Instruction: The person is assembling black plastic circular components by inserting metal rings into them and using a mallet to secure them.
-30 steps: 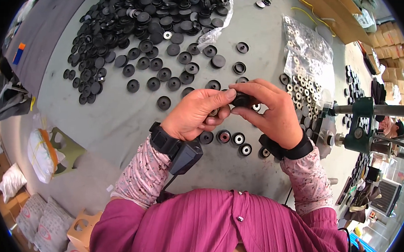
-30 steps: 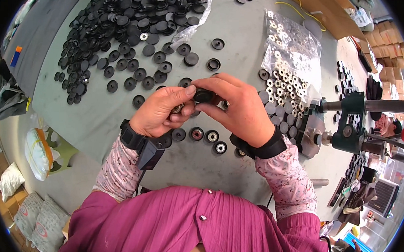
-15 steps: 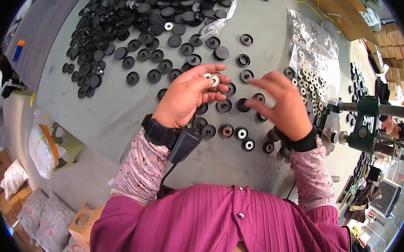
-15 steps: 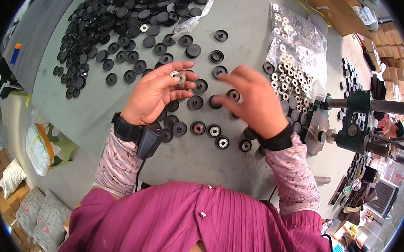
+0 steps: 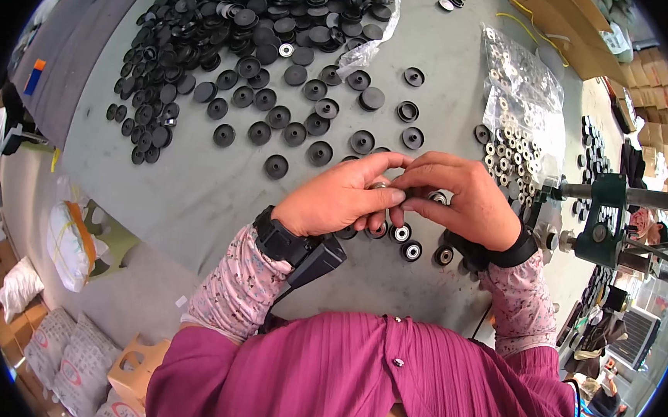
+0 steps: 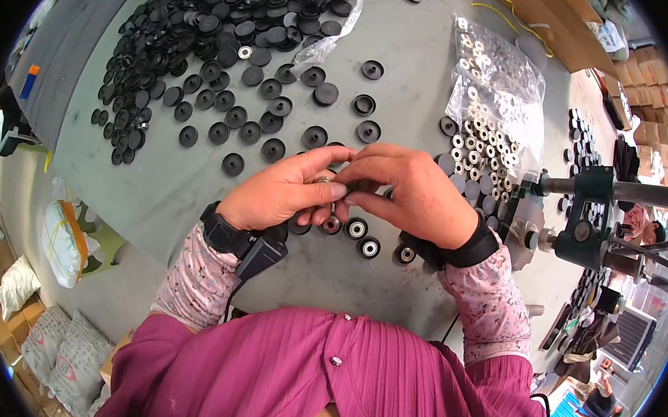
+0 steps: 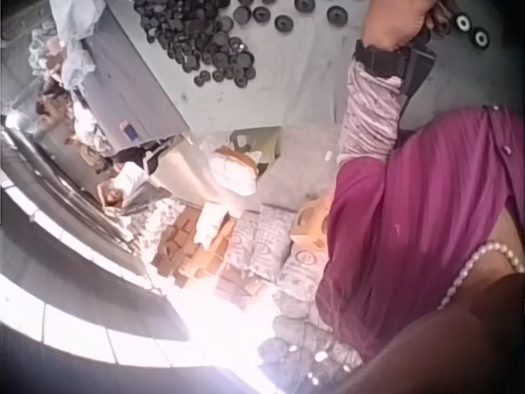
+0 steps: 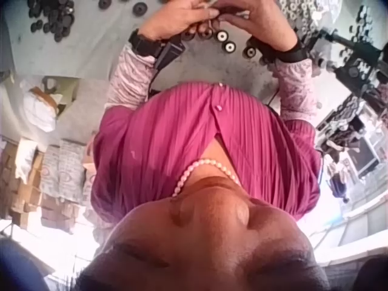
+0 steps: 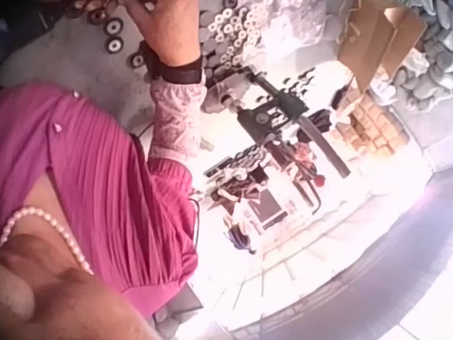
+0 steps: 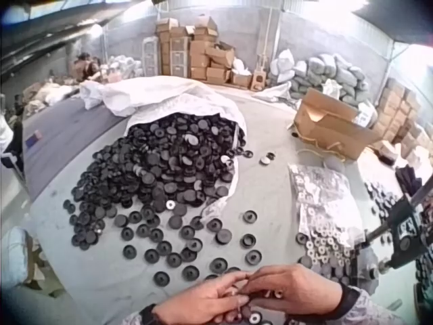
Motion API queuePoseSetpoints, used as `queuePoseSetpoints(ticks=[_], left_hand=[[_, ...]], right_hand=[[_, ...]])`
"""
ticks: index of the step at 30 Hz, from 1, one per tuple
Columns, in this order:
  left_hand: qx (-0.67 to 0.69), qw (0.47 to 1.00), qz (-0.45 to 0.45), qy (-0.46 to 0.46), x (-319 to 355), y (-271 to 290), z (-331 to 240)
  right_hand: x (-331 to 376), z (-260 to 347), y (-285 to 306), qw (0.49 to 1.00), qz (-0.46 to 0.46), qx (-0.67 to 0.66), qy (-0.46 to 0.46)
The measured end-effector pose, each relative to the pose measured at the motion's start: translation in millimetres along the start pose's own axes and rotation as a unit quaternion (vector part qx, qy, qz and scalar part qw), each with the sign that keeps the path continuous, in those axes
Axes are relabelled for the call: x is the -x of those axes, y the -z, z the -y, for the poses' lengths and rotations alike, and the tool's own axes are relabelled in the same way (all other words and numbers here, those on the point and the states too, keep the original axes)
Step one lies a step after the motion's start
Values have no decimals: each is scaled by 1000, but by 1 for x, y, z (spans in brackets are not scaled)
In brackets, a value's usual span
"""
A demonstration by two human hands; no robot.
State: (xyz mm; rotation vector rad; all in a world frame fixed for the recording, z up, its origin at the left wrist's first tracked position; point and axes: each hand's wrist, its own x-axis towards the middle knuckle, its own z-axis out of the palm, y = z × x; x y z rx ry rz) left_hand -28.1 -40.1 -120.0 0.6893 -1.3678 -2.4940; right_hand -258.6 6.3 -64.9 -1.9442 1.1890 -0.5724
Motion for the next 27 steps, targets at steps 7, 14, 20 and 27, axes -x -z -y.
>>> queuePoseSetpoints(ticks=[7, 14, 20, 27], left_hand=[[122, 961, -211, -130, 2, 24, -7], [144, 923, -304, -186, 9, 35, -15], [159, 918, -323, -168, 10, 50, -9], [118, 941, -297, -114, 2, 47, -6]], right_hand=[[-50, -52, 25, 980, -150, 104, -79], [-68, -69, 20, 980, -84, 163, -82], [-72, -61, 19, 976, -91, 187, -67], [-97, -51, -7, 981, -101, 164, -15]])
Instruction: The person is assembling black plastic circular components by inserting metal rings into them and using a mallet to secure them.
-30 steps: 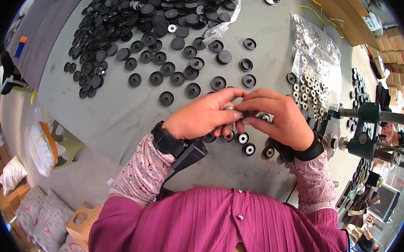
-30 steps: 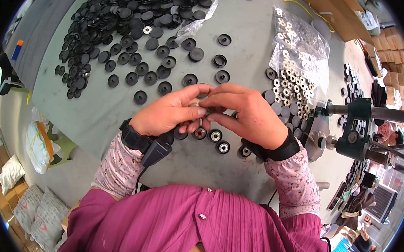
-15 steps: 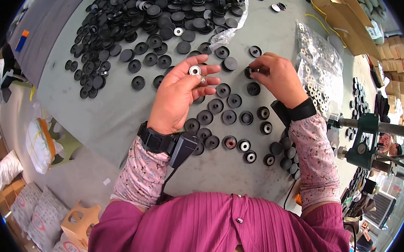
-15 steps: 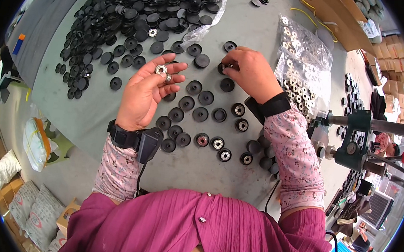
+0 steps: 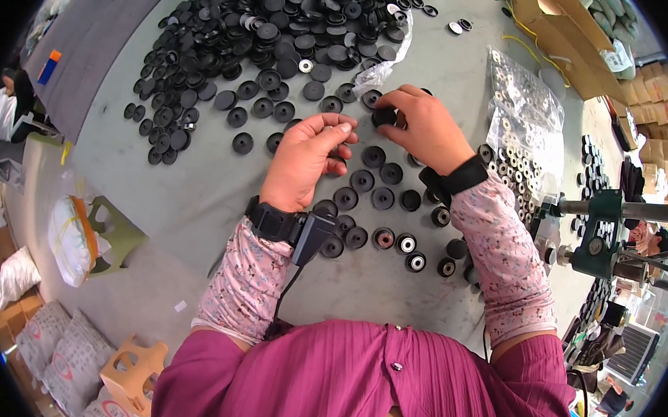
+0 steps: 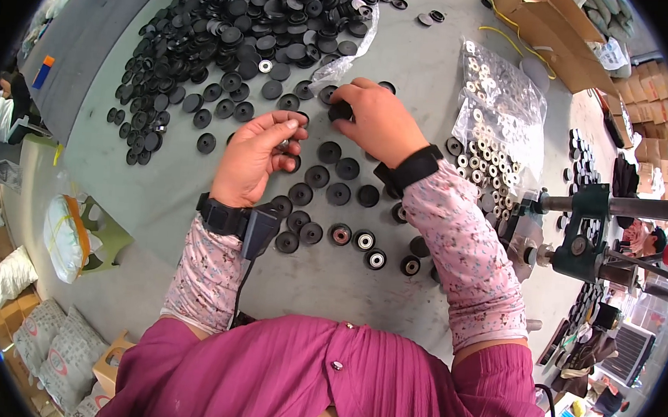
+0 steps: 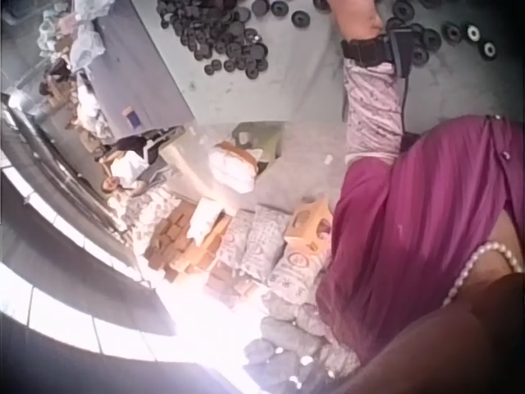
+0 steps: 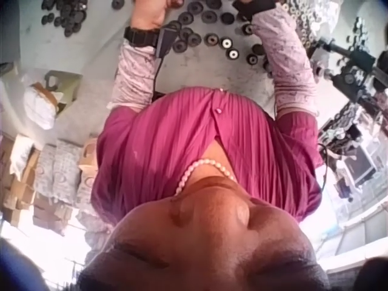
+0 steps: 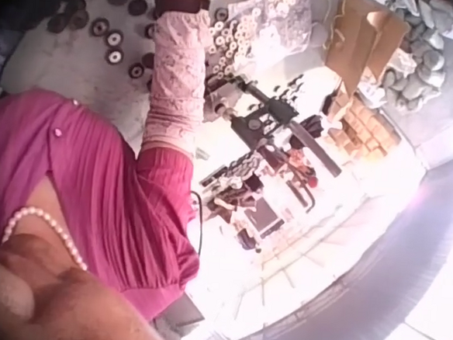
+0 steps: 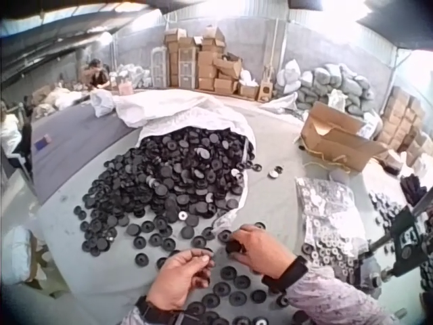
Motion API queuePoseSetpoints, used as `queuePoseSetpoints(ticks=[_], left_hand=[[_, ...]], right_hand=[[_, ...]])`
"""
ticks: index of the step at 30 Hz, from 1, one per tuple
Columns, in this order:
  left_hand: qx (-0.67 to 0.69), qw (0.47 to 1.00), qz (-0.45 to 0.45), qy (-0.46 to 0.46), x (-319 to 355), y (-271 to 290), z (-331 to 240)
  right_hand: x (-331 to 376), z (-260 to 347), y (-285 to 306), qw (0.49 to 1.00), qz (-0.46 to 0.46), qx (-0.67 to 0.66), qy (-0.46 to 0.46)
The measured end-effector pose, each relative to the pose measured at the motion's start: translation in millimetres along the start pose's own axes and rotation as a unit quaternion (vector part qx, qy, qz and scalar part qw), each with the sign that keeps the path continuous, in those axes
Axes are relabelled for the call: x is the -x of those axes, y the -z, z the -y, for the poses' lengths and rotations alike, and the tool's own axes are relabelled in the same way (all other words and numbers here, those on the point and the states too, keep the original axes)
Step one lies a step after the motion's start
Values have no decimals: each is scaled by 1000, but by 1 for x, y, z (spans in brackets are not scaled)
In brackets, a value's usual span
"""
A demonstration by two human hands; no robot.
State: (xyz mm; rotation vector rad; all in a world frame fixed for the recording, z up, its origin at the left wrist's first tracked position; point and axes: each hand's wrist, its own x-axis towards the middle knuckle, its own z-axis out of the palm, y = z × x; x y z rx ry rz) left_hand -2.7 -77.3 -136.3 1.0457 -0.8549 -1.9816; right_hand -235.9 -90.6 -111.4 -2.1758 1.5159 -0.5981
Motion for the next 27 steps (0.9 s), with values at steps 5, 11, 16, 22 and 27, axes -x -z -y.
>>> queuePoseSetpoints(ticks=[5, 11, 16, 22, 27], left_hand=[[-22, 999, 46, 5, 5, -18, 8], [32, 996, 78, 35, 9, -17, 7], [-3, 991, 129, 29, 13, -24, 6], [-89, 976, 166, 110, 23, -44, 23], [-122, 959, 223, 122, 29, -51, 23]], right_hand=[[32, 31, 20, 933, 39, -344, -99], [73, 25, 37, 845, 45, -500, -186], [102, -26, 50, 888, 35, -368, -273], [103, 9, 50, 983, -38, -107, -143], [110, 47, 47, 984, 64, -163, -17]])
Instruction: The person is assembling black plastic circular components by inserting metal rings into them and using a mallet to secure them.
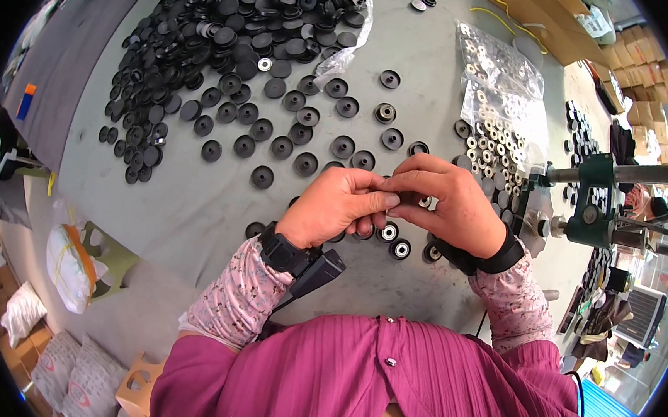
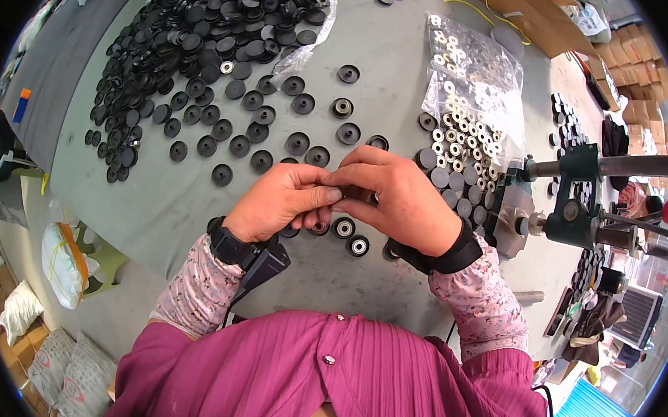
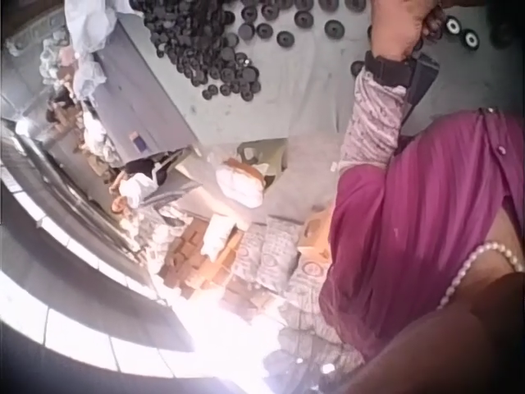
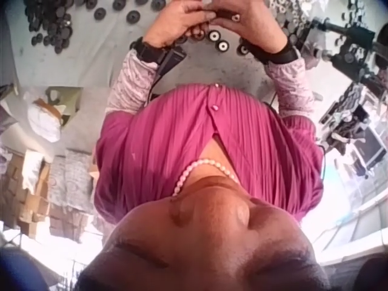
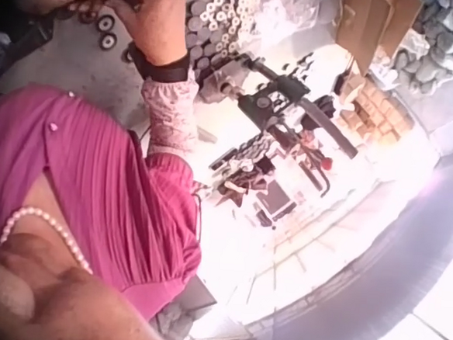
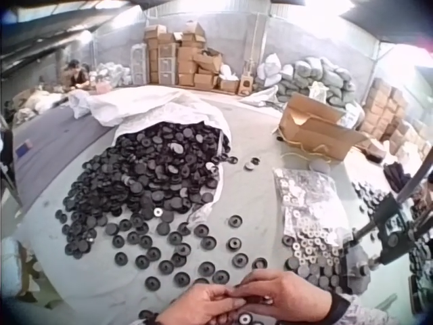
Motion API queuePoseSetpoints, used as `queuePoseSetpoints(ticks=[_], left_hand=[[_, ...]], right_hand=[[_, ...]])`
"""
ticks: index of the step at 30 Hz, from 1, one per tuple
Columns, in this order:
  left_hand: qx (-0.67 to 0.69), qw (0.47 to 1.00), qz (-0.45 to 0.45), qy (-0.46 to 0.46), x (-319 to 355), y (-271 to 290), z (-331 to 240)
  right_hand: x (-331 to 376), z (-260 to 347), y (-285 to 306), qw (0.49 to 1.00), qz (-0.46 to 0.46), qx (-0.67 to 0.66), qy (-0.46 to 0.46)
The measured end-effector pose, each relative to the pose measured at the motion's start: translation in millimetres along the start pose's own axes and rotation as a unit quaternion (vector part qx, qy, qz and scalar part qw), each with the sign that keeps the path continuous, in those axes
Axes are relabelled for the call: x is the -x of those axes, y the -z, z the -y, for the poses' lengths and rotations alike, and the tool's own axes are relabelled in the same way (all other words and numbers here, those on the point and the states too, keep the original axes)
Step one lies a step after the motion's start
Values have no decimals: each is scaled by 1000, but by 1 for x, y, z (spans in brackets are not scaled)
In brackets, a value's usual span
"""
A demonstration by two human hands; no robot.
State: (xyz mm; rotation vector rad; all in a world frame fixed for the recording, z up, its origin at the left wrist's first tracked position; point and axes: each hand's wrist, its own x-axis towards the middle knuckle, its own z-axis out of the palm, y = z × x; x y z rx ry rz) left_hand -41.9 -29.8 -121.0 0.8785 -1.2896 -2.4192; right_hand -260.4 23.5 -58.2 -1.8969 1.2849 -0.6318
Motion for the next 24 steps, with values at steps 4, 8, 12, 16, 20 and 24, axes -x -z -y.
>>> queuePoseSetpoints(ticks=[4, 8, 12, 16, 20, 24], left_hand=[[-40, 997, 27, 54, -1, -2, -1], [11, 999, 42, 18, 1, 1, 0], [63, 992, -42, -104, -1, 16, 10], [104, 987, -65, -102, 2, 26, 1], [71, 991, -68, -93, 4, 21, -6], [25, 995, -74, -63, 2, 15, -9]], right_hand=[[9, -9, 0, 994, 36, -91, -55], [12, -19, 11, 976, -62, -115, -177], [-3, -50, 27, 982, -101, 111, -116], [-13, -66, 18, 979, -75, 157, -103], [-16, -67, 18, 974, -77, 179, -116], [-17, -79, 17, 985, -82, 92, -122]])
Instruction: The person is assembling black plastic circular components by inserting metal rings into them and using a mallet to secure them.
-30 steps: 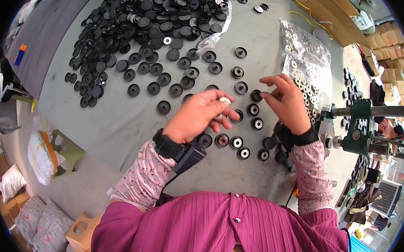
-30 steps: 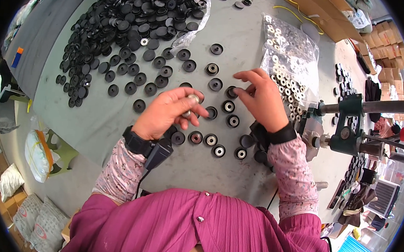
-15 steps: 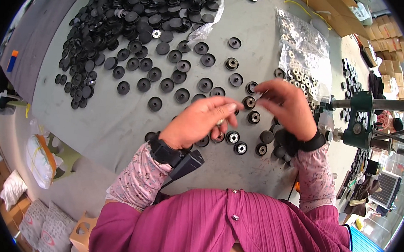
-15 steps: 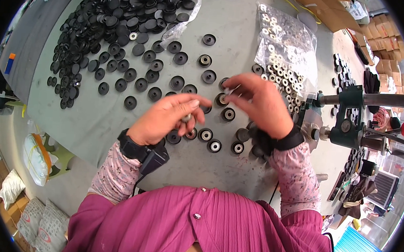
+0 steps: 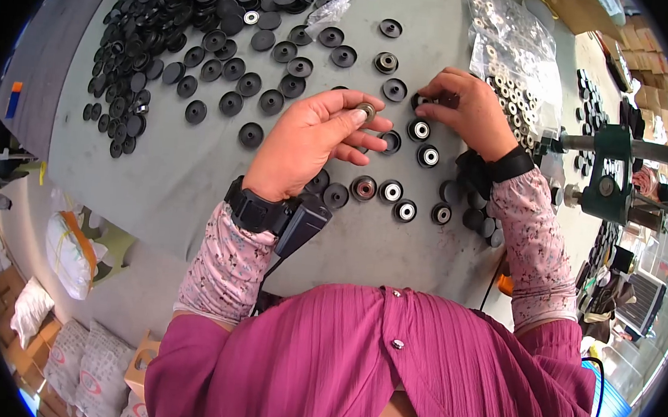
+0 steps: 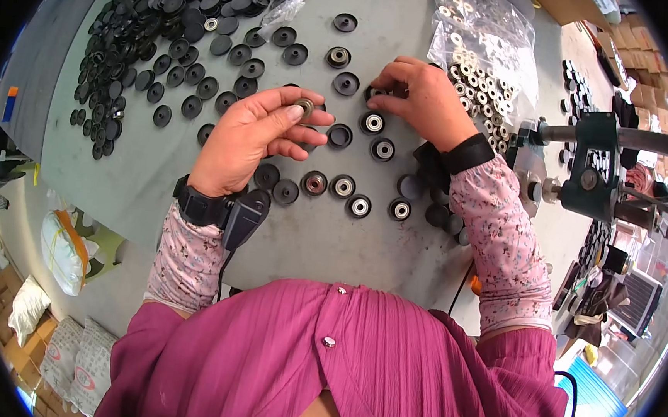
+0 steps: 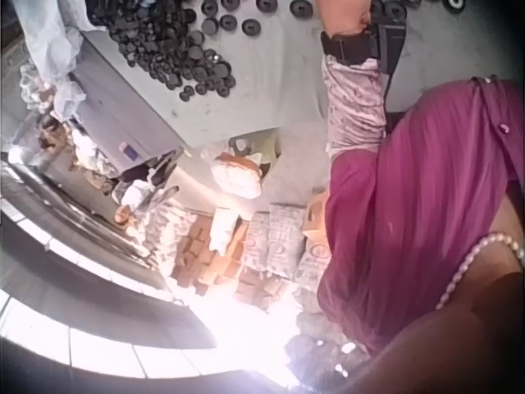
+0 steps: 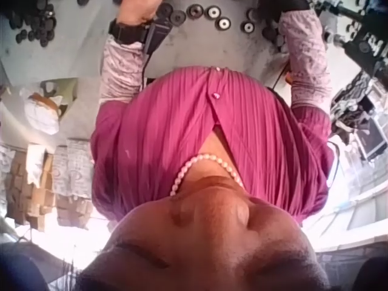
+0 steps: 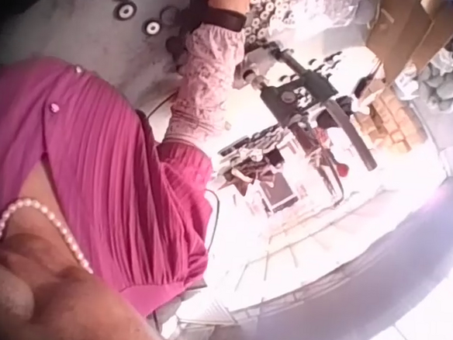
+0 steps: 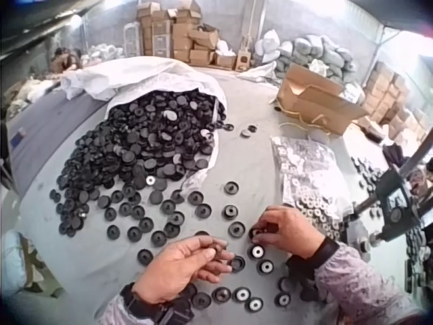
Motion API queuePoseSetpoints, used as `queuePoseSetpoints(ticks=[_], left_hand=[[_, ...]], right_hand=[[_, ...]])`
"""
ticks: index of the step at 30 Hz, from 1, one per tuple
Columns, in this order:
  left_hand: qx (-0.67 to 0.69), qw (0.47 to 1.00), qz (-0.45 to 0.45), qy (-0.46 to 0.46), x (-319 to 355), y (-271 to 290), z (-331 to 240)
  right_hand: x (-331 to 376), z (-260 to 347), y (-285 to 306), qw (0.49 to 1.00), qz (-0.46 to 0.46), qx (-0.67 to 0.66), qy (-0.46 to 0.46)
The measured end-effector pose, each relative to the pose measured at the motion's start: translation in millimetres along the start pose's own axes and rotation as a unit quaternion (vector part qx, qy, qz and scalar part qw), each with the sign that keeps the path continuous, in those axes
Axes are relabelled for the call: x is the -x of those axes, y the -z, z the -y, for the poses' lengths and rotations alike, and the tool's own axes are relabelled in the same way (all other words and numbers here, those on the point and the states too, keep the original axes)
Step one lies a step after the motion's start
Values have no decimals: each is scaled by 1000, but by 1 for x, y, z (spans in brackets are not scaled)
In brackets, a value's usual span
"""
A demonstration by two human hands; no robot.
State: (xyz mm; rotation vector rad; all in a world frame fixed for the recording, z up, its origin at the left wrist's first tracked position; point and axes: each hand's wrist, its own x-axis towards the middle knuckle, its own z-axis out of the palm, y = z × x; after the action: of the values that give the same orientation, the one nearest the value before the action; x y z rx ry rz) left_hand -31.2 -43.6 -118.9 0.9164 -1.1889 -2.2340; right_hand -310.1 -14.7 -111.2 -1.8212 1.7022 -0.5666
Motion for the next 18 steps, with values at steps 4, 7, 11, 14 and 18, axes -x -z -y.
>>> queuePoseSetpoints(ticks=[4, 7, 11, 14, 18], left_hand=[[-94, 995, -8, -33, -2, -2, 12], [-138, 990, 10, -3, 1, -8, 7], [-29, 999, 25, -9, 2, -13, 23], [-77, 997, -23, -6, -1, -14, 16], [-195, 965, -137, -109, -2, 4, 7]], right_hand=[[13, 12, 4, 997, -14, 40, 61], [39, 57, -3, 992, 22, -71, 106], [54, 62, -23, 990, 14, -23, 140], [51, 56, -25, 994, 2, -14, 105], [41, 42, -33, 992, -18, 41, 120]])
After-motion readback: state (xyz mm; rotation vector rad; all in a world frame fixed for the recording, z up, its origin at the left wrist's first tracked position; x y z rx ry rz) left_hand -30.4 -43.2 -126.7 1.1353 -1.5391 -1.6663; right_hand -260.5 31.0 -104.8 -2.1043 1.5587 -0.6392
